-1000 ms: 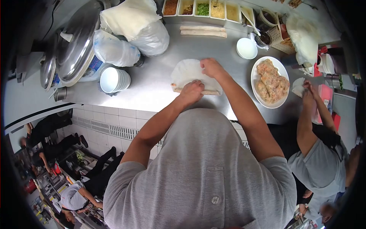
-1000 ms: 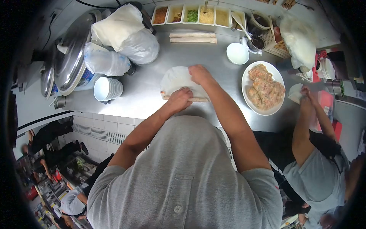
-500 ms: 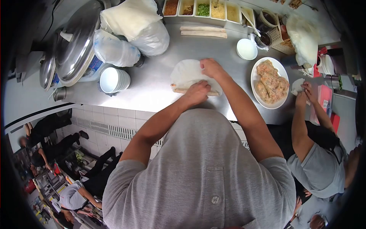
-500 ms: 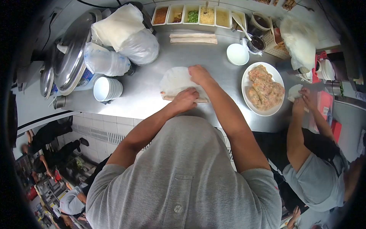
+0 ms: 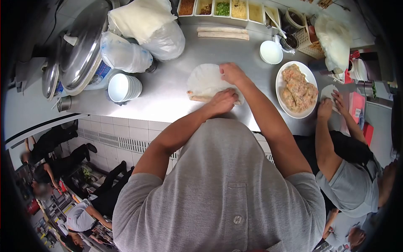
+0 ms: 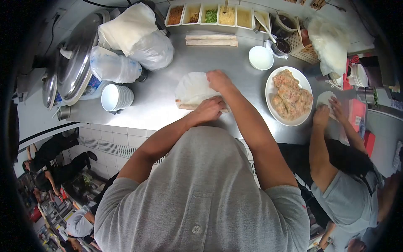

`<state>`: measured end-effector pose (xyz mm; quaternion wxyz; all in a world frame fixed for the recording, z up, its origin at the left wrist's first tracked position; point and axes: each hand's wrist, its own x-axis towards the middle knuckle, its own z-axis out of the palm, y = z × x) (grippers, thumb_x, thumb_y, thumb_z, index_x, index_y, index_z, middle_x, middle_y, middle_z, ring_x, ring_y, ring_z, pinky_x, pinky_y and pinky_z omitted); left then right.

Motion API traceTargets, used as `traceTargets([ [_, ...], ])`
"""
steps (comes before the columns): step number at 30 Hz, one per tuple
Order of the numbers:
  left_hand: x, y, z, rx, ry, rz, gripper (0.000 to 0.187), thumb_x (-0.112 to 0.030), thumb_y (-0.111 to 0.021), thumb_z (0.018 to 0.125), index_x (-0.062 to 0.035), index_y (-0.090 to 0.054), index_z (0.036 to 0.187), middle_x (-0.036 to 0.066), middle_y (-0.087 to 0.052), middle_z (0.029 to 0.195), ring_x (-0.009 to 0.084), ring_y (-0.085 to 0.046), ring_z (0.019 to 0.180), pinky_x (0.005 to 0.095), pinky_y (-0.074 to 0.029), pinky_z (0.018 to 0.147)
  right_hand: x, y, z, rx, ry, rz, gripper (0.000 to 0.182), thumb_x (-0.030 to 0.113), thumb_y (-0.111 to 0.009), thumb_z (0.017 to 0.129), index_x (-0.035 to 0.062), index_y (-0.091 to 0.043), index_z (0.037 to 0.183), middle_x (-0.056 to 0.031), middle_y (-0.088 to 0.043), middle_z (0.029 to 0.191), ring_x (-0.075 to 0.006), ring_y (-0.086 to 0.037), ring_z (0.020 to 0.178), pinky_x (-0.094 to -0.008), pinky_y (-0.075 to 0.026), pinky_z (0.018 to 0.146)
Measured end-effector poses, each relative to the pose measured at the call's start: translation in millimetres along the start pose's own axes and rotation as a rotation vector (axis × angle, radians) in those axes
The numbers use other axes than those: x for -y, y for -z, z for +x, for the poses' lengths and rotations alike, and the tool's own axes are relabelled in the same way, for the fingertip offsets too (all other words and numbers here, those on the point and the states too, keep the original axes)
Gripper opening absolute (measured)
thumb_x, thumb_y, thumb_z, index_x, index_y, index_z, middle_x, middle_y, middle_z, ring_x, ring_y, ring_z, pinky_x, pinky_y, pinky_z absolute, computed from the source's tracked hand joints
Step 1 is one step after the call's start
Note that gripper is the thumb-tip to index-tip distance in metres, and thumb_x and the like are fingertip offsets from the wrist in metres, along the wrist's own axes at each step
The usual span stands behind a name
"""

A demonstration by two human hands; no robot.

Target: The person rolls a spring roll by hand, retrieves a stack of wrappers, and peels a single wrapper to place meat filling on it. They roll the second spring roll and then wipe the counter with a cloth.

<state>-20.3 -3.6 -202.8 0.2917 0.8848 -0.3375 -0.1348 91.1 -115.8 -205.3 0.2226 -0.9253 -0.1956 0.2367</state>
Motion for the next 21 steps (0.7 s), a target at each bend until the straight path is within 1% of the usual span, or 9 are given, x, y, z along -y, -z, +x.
traceTargets([
  [2,0.8,-1.1,1.6,0.012,0.002,-0.003,0.022,-0.004,-0.066,0.069,-0.0013,-0.067,0.091,0.014,-0.062,0.107,0.0305,-0.061,0.105,0.0406,-0.054,0.089,-0.6,2.2,0.4,-0.023,0.009,-0.002,0.027,0.012,-0.078,0.072,0.0075,-0.067,0.095,-0.0143,-0.069,0.101,-0.0342,-0.062,0.103,-0.0427,-0.05,0.09],
  [4,2.6,-5.7,-0.6,-0.093,-0.07,0.013,0.024,-0.003,-0.065,0.069,-0.0019,-0.067,0.092,0.014,-0.061,0.106,0.0312,-0.061,0.105,0.0411,-0.053,0.089,-1.0,0.6,3.6,-0.002,0.011,0.01,0.026,0.012,-0.078,0.072,0.0075,-0.066,0.094,-0.0157,-0.068,0.1,-0.0347,-0.063,0.101,-0.0428,-0.05,0.088],
  [8,6.4,-0.1,-8.8,-0.029,-0.067,0.011,0.026,-0.005,-0.066,0.069,-0.0032,-0.066,0.095,0.014,-0.061,0.105,0.0319,-0.06,0.106,0.0416,-0.052,0.091,-2.6,-4.3,0.7,-0.019,0.005,0.042,0.024,0.011,-0.077,0.07,0.0071,-0.066,0.091,-0.016,-0.068,0.098,-0.0356,-0.063,0.1,-0.0432,-0.051,0.086],
  [10,11.8,18.0,-20.9,-0.026,-0.005,-0.038,0.034,-0.01,-0.071,0.073,-0.0034,-0.063,0.106,0.013,-0.059,0.109,0.0327,-0.057,0.108,0.0435,-0.049,0.093,-4.6,-1.2,3.7,-0.038,0.052,0.016,0.023,0.01,-0.077,0.069,0.0066,-0.066,0.089,-0.0159,-0.068,0.097,-0.036,-0.063,0.099,-0.0434,-0.051,0.085],
  [12,30.9,28.5,-51.3,-0.131,0.098,0.072,0.034,-0.012,-0.073,0.073,-0.0057,-0.061,0.104,0.011,-0.059,0.106,0.0317,-0.057,0.105,0.0438,-0.049,0.09,-5.1,-1.4,4.3,-0.007,0.037,0.007,0.025,0.01,-0.077,0.071,0.0076,-0.066,0.092,-0.014,-0.068,0.1,-0.0345,-0.062,0.102,-0.0432,-0.05,0.089],
  [14,39.4,45.0,-78.8,-0.093,0.233,0.128,0.031,-0.014,-0.074,0.072,-0.0082,-0.062,0.101,0.01,-0.059,0.104,0.0297,-0.058,0.101,0.0435,-0.048,0.087,-4.1,-1.2,1.5,0.029,0.015,0.005,0.026,0.01,-0.077,0.072,0.0087,-0.066,0.096,-0.0122,-0.068,0.104,-0.033,-0.061,0.106,-0.0429,-0.05,0.092],
  [19,45.7,61.1,-89.7,-0.036,0.284,0.184,0.029,-0.015,-0.074,0.074,-0.0102,-0.062,0.1,0.008,-0.059,0.104,0.0269,-0.058,0.102,0.0416,-0.044,0.088,4.2,6.8,3.7,0.052,-0.028,-0.002,0.024,0.009,-0.077,0.073,0.0085,-0.065,0.094,-0.0103,-0.068,0.105,-0.0303,-0.058,0.112,-0.0417,-0.049,0.093],
  [20,48.3,59.6,-88.5,-0.019,0.283,0.189,0.028,-0.015,-0.074,0.074,-0.0103,-0.063,0.099,0.007,-0.06,0.104,0.0263,-0.058,0.103,0.0412,-0.044,0.088,4.2,7.0,3.0,0.049,-0.027,-0.005,0.024,0.009,-0.077,0.073,0.0085,-0.065,0.094,-0.0103,-0.068,0.105,-0.0303,-0.058,0.112,-0.0417,-0.049,0.093],
  [21,48.6,60.4,-87.4,-0.023,0.281,0.191,0.028,-0.015,-0.074,0.074,-0.0103,-0.063,0.099,0.007,-0.06,0.104,0.0263,-0.058,0.103,0.0412,-0.044,0.088,4.9,6.8,1.2,0.026,-0.015,-0.02,0.024,0.01,-0.077,0.072,0.008,-0.065,0.093,-0.0113,-0.069,0.103,-0.0322,-0.06,0.107,-0.0418,-0.05,0.091],
])
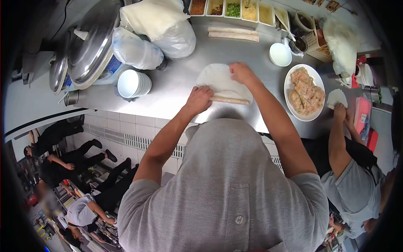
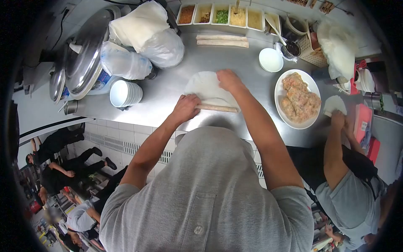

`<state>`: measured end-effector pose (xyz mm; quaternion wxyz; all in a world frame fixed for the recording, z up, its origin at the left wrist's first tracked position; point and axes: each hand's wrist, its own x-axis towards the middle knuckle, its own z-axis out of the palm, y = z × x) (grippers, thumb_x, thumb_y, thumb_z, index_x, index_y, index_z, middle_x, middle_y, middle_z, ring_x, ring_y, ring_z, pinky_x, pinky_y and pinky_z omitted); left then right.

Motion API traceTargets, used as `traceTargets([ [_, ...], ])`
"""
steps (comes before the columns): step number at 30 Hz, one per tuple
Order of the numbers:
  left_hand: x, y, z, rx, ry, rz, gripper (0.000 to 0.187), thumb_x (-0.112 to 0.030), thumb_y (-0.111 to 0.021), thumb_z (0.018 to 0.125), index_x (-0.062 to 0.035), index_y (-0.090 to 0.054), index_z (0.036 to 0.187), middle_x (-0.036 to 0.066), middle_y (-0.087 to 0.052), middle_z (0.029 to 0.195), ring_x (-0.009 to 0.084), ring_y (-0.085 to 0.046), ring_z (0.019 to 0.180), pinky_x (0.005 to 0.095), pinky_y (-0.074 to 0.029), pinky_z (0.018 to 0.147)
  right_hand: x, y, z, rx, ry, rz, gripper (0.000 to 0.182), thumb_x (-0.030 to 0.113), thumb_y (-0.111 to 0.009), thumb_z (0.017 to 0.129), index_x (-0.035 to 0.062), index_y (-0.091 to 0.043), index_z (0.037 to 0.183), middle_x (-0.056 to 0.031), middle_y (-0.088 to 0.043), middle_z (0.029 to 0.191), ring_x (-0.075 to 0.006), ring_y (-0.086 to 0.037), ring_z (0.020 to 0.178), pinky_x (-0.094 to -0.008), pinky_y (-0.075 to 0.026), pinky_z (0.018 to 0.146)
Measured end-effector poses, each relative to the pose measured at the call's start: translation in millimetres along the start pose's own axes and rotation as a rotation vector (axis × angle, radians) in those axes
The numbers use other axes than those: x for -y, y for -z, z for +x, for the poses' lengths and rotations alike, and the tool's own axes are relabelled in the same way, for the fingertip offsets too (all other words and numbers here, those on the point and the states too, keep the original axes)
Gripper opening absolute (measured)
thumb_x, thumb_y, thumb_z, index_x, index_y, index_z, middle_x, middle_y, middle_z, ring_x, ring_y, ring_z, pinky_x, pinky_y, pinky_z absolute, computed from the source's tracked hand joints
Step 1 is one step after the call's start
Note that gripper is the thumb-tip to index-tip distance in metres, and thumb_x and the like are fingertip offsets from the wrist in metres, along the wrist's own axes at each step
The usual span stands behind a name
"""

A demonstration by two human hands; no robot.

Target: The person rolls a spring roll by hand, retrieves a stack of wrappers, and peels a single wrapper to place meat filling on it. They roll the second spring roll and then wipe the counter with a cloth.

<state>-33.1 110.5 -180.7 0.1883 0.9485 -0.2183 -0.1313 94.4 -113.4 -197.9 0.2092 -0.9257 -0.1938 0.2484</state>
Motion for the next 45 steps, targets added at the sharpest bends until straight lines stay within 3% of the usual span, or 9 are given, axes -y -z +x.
traceTargets([
  [2,0.8,1.6,2.4,0.048,-0.023,0.025,0.027,-0.017,-0.074,0.075,-0.0104,-0.063,0.099,0.007,-0.06,0.104,0.0264,-0.058,0.104,0.0409,-0.043,0.088,0.6,0.0,-1.9,-0.029,0.009,-0.013,0.024,0.011,-0.078,0.071,0.0074,-0.066,0.092,-0.0124,-0.069,0.101,-0.0341,-0.062,0.101,-0.0419,-0.051,0.088],
  [8,-13.7,1.2,9.1,-0.033,-0.128,-0.046,0.023,-0.016,-0.073,0.076,-0.0096,-0.062,0.095,0.008,-0.061,0.103,0.0287,-0.059,0.103,0.0429,-0.045,0.088,-1.4,-1.3,-0.9,-0.008,-0.003,0.014,0.026,0.011,-0.078,0.071,0.0076,-0.066,0.094,-0.0117,-0.069,0.103,-0.0331,-0.061,0.107,-0.0413,-0.049,0.092],
  [11,-17.0,-5.6,11.8,0.031,-0.036,-0.04,0.023,-0.015,-0.073,0.076,-0.0089,-0.062,0.095,0.009,-0.061,0.103,0.0297,-0.06,0.102,0.0442,-0.046,0.088,-2.2,-2.1,0.8,-0.009,0.008,0.011,0.026,0.011,-0.078,0.071,0.0071,-0.067,0.095,-0.012,-0.069,0.104,-0.0331,-0.061,0.107,-0.0411,-0.049,0.093],
  [21,-24.7,-9.2,18.6,-0.009,-0.154,-0.128,0.027,-0.012,-0.072,0.076,-0.007,-0.059,0.1,0.012,-0.061,0.098,0.0328,-0.06,0.102,0.0457,-0.049,0.087,-5.7,-5.8,4.4,0.01,0.009,0.009,0.028,0.012,-0.079,0.07,0.0074,-0.067,0.095,-0.012,-0.069,0.102,-0.0332,-0.061,0.107,-0.0415,-0.05,0.092],
  [26,-23.8,-11.3,24.5,0.13,-0.08,-0.14,0.025,-0.01,-0.071,0.076,-0.0054,-0.058,0.097,0.014,-0.06,0.099,0.0336,-0.059,0.102,0.0442,-0.051,0.086,-3.4,-2.6,3.6,-0.009,0.013,-0.02,0.029,0.012,-0.079,0.07,0.0077,-0.067,0.096,-0.0119,-0.069,0.103,-0.0337,-0.061,0.106,-0.0415,-0.05,0.093],
  [29,-33.7,-7.9,27.3,0.029,-0.192,-0.148,0.025,-0.009,-0.07,0.076,-0.0051,-0.058,0.098,0.014,-0.059,0.101,0.0335,-0.059,0.102,0.0442,-0.051,0.086,-1.5,-0.3,4.0,0.027,-0.017,-0.007,0.029,0.011,-0.079,0.071,0.0077,-0.066,0.096,-0.0121,-0.069,0.104,-0.0339,-0.061,0.106,-0.0414,-0.05,0.093],
  [38,-41.1,-15.2,32.1,0.066,-0.208,-0.226,0.029,-0.007,-0.068,0.076,-0.0055,-0.058,0.103,0.014,-0.058,0.105,0.0334,-0.058,0.105,0.0437,-0.051,0.089,-2.6,0.7,4.0,0.02,0.014,0.004,0.027,0.012,-0.079,0.071,0.0072,-0.067,0.095,-0.0126,-0.069,0.103,-0.0337,-0.061,0.105,-0.042,-0.05,0.091],
  [40,-44.8,-19.4,35.5,0.079,-0.204,-0.207,0.029,-0.007,-0.068,0.076,-0.0051,-0.057,0.103,0.014,-0.058,0.106,0.0334,-0.058,0.106,0.0438,-0.051,0.089,3.4,5.5,-0.2,0.054,-0.016,-0.004,0.026,0.006,-0.076,0.072,0.0081,-0.067,0.097,-0.0124,-0.068,0.111,-0.0325,-0.061,0.109,-0.0425,-0.05,0.094],
  [45,-45.9,-26.2,44.4,0.137,-0.171,-0.181,0.032,-0.008,-0.069,0.075,-0.004,-0.057,0.104,0.014,-0.059,0.108,0.0334,-0.058,0.107,0.0441,-0.05,0.089,-1.2,0.9,2.1,0.02,0.006,-0.008,0.026,0.009,-0.077,0.072,0.008,-0.067,0.096,-0.0121,-0.069,0.106,-0.0332,-0.061,0.107,-0.0421,-0.05,0.093],
])
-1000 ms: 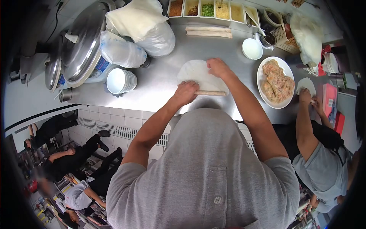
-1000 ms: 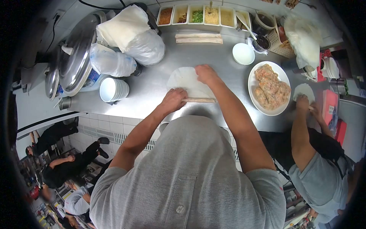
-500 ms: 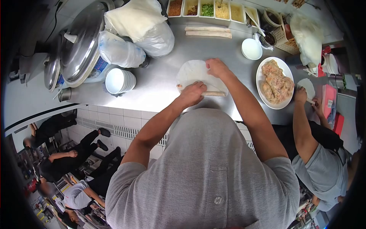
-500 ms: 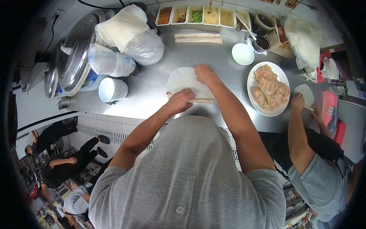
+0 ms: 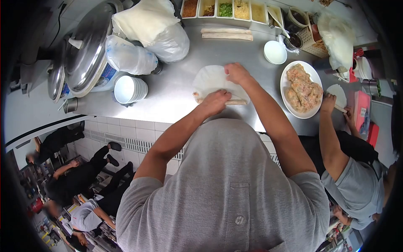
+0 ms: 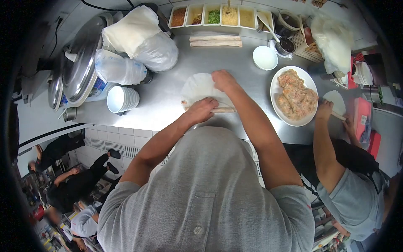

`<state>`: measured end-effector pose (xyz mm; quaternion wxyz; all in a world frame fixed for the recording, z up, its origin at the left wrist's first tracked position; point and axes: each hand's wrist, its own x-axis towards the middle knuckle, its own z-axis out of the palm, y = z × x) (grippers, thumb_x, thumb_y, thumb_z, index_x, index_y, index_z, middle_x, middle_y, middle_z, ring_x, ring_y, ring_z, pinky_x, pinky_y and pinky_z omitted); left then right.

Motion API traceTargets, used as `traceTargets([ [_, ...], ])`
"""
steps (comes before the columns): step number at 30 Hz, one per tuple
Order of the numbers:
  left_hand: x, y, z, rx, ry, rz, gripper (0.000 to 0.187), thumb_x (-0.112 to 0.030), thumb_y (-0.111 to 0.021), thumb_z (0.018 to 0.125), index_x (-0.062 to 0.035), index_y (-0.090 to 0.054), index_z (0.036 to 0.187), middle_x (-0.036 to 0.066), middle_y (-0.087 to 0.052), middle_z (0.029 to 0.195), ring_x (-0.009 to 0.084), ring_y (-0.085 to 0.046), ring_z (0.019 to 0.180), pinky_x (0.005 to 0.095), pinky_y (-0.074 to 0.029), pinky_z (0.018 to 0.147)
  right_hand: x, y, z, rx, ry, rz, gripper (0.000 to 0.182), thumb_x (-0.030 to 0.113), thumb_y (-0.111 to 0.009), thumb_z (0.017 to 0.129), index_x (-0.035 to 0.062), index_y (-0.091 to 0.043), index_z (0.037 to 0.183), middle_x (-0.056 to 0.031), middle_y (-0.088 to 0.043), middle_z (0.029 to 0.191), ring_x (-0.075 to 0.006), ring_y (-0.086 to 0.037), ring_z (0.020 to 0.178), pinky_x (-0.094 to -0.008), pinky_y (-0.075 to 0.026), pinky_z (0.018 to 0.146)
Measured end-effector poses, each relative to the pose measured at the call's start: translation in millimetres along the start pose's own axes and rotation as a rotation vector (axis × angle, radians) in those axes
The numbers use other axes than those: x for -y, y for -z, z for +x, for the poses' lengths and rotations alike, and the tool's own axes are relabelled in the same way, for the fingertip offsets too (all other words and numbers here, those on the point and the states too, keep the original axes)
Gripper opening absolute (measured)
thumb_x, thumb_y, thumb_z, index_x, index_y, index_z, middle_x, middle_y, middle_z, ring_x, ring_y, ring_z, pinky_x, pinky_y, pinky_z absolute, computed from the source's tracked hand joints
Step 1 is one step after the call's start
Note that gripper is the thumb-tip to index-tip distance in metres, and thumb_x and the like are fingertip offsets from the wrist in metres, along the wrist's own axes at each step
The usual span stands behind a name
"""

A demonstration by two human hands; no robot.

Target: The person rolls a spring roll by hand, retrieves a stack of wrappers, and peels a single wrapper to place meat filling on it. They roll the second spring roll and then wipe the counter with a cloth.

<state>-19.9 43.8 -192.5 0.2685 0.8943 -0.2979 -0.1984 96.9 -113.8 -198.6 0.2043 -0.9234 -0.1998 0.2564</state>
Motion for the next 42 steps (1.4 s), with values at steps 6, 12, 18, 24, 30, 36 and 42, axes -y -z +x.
traceTargets([
  [6,-17.8,-15.2,25.0,-0.084,-0.128,-0.122,0.032,-0.005,-0.068,0.074,-0.0026,-0.058,0.104,0.015,-0.06,0.108,0.034,-0.059,0.106,0.0444,-0.05,0.091,-3.1,-6.0,1.1,-0.011,-0.008,0.01,0.028,0.013,-0.08,0.072,0.0076,-0.066,0.096,-0.0119,-0.069,0.105,-0.0338,-0.061,0.107,-0.0418,-0.05,0.092],
  [12,-4.6,10.9,4.7,-0.172,-0.052,-0.286,0.032,-0.005,-0.068,0.079,0.0002,-0.061,0.11,0.016,-0.064,0.109,0.0333,-0.062,0.104,0.0411,-0.05,0.092,5.5,2.8,-4.4,-0.016,-0.001,0.039,0.021,0.006,-0.07,0.075,0.0079,-0.066,0.095,-0.0129,-0.068,0.107,-0.0314,-0.06,0.11,-0.0424,-0.05,0.094],
  [18,56.4,60.4,-62.7,-0.39,0.295,-0.018,0.034,0.004,-0.065,0.078,-0.0048,-0.066,0.112,0.012,-0.063,0.109,0.034,-0.06,0.103,0.0407,-0.05,0.092,-20.4,-4.6,-2.4,-0.085,0.139,0.123,0.02,0.007,-0.072,0.077,0.0031,-0.068,0.096,-0.0139,-0.071,0.094,-0.0318,-0.067,0.089,-0.0409,-0.053,0.08],
  [24,65.6,48.4,-72.7,-0.288,0.22,0.108,0.025,-0.003,-0.068,0.078,-0.0089,-0.071,0.102,0.008,-0.063,0.103,0.0288,-0.061,0.098,0.0407,-0.052,0.087,5.9,16.7,-37.7,-0.162,0.077,0.317,0.022,0.007,-0.067,0.082,0.003,-0.069,0.103,-0.0151,-0.071,0.094,-0.0297,-0.069,0.086,-0.0378,-0.054,0.078],
  [30,75.2,47.9,-74.0,-0.291,0.09,0.14,0.012,-0.005,-0.067,0.079,-0.0084,-0.07,0.091,0.007,-0.064,0.096,0.0289,-0.061,0.089,0.0407,-0.05,0.078,-12.9,2.7,-70.1,-0.47,-0.005,0.68,0.019,0.01,-0.066,0.088,0.003,-0.07,0.105,-0.0114,-0.072,0.088,-0.0203,-0.067,0.077,-0.0322,-0.053,0.074],
  [36,73.8,50.2,-69.4,-0.255,0.036,0.12,0.012,-0.007,-0.067,0.078,-0.0096,-0.07,0.089,0.007,-0.063,0.094,0.0279,-0.062,0.088,0.0408,-0.049,0.077,-26.9,-11.4,-99.3,-0.531,-0.114,0.791,0.017,0.012,-0.067,0.09,0.002,-0.07,0.103,-0.0078,-0.071,0.084,-0.0129,-0.063,0.073,-0.0283,-0.052,0.071],
  [42,76.8,62.3,-63.7,-0.075,0.029,0.236,0.011,-0.01,-0.067,0.076,-0.0109,-0.069,0.087,0.005,-0.063,0.092,0.0253,-0.063,0.087,0.0406,-0.049,0.077,-4.4,-28.8,-127.1,-0.487,-0.116,0.753,0.016,0.013,-0.068,0.089,0.0025,-0.07,0.1,-0.0062,-0.072,0.085,-0.014,-0.061,0.071,-0.0287,-0.052,0.07],
])
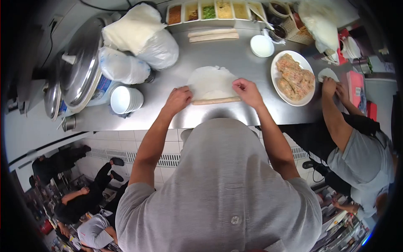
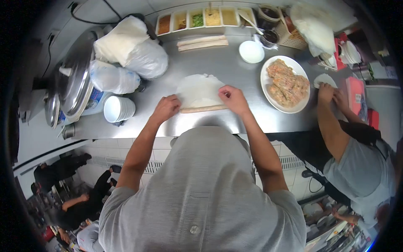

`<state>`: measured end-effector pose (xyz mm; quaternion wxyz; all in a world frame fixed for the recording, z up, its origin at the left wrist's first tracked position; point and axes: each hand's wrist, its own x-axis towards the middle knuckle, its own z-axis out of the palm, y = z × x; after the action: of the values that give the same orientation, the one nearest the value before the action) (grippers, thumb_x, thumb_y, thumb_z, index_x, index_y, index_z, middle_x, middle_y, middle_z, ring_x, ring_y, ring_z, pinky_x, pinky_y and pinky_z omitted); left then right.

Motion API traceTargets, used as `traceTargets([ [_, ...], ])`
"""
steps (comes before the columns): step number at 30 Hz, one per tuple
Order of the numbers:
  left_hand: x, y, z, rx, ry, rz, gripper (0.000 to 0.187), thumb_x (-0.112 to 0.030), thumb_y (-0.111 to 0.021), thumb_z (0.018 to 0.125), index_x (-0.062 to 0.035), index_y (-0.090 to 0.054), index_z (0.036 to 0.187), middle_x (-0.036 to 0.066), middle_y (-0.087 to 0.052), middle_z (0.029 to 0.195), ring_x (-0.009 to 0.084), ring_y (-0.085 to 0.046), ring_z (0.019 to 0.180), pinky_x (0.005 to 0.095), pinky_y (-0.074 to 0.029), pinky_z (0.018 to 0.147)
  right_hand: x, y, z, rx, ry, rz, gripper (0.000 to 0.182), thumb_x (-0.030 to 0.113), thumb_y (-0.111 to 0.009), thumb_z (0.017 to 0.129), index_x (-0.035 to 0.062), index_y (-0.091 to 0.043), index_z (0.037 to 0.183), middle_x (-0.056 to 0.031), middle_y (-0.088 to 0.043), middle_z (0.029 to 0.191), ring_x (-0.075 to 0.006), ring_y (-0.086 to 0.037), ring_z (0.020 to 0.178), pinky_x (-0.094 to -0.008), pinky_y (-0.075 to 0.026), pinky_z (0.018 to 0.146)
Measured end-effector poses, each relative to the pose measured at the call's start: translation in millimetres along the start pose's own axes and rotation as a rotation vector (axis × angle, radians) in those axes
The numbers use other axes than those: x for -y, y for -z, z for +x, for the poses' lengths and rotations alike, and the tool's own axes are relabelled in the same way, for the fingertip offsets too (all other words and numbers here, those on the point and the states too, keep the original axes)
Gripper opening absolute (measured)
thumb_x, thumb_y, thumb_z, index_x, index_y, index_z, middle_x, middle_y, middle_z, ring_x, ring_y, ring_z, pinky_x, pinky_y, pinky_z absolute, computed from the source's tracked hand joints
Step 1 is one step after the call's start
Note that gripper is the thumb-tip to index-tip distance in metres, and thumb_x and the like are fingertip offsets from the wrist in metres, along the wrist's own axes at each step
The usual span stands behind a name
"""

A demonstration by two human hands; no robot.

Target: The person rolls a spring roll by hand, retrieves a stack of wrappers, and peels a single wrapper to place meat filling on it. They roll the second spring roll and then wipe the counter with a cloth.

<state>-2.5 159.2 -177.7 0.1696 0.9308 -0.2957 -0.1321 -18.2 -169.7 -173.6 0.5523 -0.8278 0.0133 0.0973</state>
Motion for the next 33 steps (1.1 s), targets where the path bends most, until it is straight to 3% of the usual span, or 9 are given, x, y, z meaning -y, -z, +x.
traceTargets([
  [9,-23.3,21.8,20.3,-0.166,0.062,-0.382,0.011,0.001,-0.069,0.077,-0.0029,-0.067,0.087,0.01,-0.064,0.089,0.0269,-0.065,0.078,0.0342,-0.053,0.073,-8.1,19.7,-59.3,-0.05,-0.111,0.138,0.021,0.014,-0.068,0.091,-0.0003,-0.068,0.106,-0.0068,-0.071,0.09,-0.012,-0.063,0.076,-0.0272,-0.052,0.073],
  [17,-214.1,55.9,174.5,-0.197,-0.554,-0.568,0.009,-0.004,-0.07,0.08,-0.0028,-0.066,0.087,0.01,-0.063,0.089,0.0272,-0.065,0.083,0.0362,-0.053,0.076,-38.5,58.9,-134.3,-0.288,-0.229,0.18,0.015,0.006,-0.065,0.092,0.0011,-0.069,0.105,-0.005,-0.071,0.089,-0.0115,-0.063,0.078,-0.0275,-0.052,0.076],
  [21,-271.3,16.0,236.1,-0.111,-0.623,-0.601,0.013,-0.004,-0.068,0.081,-0.0035,-0.068,0.094,0.01,-0.065,0.09,0.0283,-0.067,0.083,0.0378,-0.053,0.079,-60.6,74.3,-171.5,-0.465,-0.239,0.184,0.018,0.0,-0.062,0.09,0.0014,-0.069,0.106,-0.006,-0.072,0.093,-0.0135,-0.066,0.082,-0.0282,-0.053,0.077],
  [22,-271.2,-4.6,248.2,-0.093,-0.645,-0.603,0.013,-0.004,-0.068,0.081,-0.0035,-0.068,0.094,0.01,-0.065,0.09,0.0283,-0.067,0.083,0.0378,-0.053,0.079,-64.8,75.9,-178.6,-0.493,-0.243,0.211,0.019,0.0,-0.062,0.09,0.0012,-0.069,0.107,-0.0061,-0.072,0.095,-0.0139,-0.067,0.083,-0.0285,-0.053,0.077],
  [24,-267.6,-33.8,263.4,0.005,-0.498,-0.083,0.022,-0.003,-0.065,0.083,-0.0046,-0.069,0.104,0.012,-0.066,0.094,0.0299,-0.066,0.087,0.038,-0.053,0.082,-67.5,83.0,-186.8,-0.514,-0.253,0.226,0.019,-0.002,-0.062,0.088,0.0018,-0.069,0.106,-0.0093,-0.072,0.097,-0.0174,-0.068,0.085,-0.0296,-0.054,0.077],
  [25,-267.9,-31.1,262.1,0.005,-0.498,-0.081,0.022,-0.003,-0.065,0.083,-0.0046,-0.069,0.104,0.012,-0.066,0.094,0.0299,-0.066,0.087,0.038,-0.053,0.082,-58.8,88.9,-188.3,-0.528,-0.242,0.109,0.019,-0.002,-0.062,0.087,0.002,-0.069,0.104,-0.011,-0.071,0.096,-0.0205,-0.068,0.083,-0.0309,-0.054,0.076],
  [27,-252.4,-22.1,248.4,-0.306,-0.609,-0.343,0.029,-0.002,-0.063,0.084,-0.0078,-0.069,0.111,0.013,-0.068,0.099,0.0319,-0.066,0.091,0.0389,-0.053,0.084,-41.9,97.5,-186.8,-0.524,-0.23,0.001,0.019,-0.002,-0.062,0.085,0.0021,-0.07,0.103,-0.0128,-0.07,0.095,-0.0236,-0.069,0.082,-0.0322,-0.054,0.075],
  [32,-130.3,13.9,159.5,-0.173,-0.183,-0.383,0.025,-0.004,-0.067,0.083,-0.0054,-0.069,0.108,0.013,-0.068,0.101,0.0307,-0.066,0.093,0.0398,-0.053,0.085,-23.9,83.6,-132.2,-0.282,0.036,-0.135,0.014,0.001,-0.064,0.082,0.0014,-0.068,0.095,-0.0154,-0.066,0.089,-0.0333,-0.065,0.08,-0.0392,-0.054,0.073],
  [33,-100.2,14.8,128.6,-0.14,-0.116,-0.332,0.025,-0.005,-0.069,0.08,-0.0047,-0.069,0.105,0.013,-0.067,0.099,0.0312,-0.065,0.09,0.0402,-0.053,0.083,-18.5,74.5,-117.0,-0.185,0.042,-0.162,0.013,0.005,-0.065,0.083,0.0026,-0.068,0.096,-0.0139,-0.067,0.097,-0.0328,-0.065,0.09,-0.0402,-0.053,0.078],
])
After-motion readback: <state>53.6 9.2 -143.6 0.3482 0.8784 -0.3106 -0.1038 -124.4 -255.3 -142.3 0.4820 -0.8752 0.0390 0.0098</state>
